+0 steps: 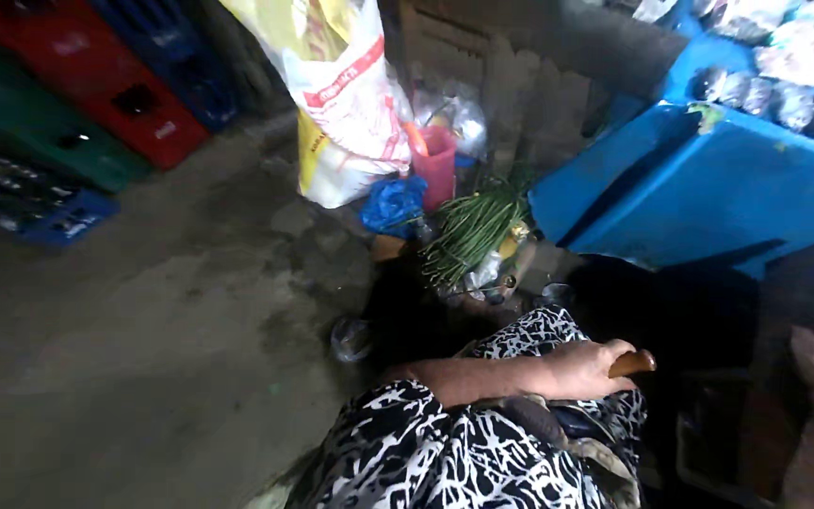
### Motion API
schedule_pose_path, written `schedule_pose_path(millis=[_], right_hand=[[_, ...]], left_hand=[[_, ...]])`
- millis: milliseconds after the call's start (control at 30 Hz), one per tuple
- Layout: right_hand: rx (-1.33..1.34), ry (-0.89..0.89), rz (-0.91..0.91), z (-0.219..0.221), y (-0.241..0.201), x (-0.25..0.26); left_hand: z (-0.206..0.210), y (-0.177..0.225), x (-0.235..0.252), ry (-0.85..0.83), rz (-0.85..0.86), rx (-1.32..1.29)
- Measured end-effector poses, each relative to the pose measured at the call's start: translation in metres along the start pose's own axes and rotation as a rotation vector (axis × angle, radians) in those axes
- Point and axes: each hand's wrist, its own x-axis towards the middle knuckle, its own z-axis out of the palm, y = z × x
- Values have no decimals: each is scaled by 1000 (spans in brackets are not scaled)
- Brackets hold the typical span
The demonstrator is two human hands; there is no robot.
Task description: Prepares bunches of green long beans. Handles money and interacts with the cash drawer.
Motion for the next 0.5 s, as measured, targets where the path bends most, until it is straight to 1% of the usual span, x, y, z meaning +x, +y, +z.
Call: schedule_pose_path(millis=[133,200,267,367,433,500], right_hand=[[4,-13,46,-9,-15,-11],[8,-34,86,-13,-23,-14],[31,-36,130,-12,-24,-14],[97,5,166,-5,-16,-11],[123,22,158,0,-7,-7],[138,28,151,2,-4,-7]], left_hand=[[11,-6,7,-139,-41,8],[13,-5,8,-235,-51,50],[13,-2,8,-296,-78,72],[13,0,12,-278,-154,47],[11,-1,14,-249,-173,12],[11,-3,15,-254,-177,4]])
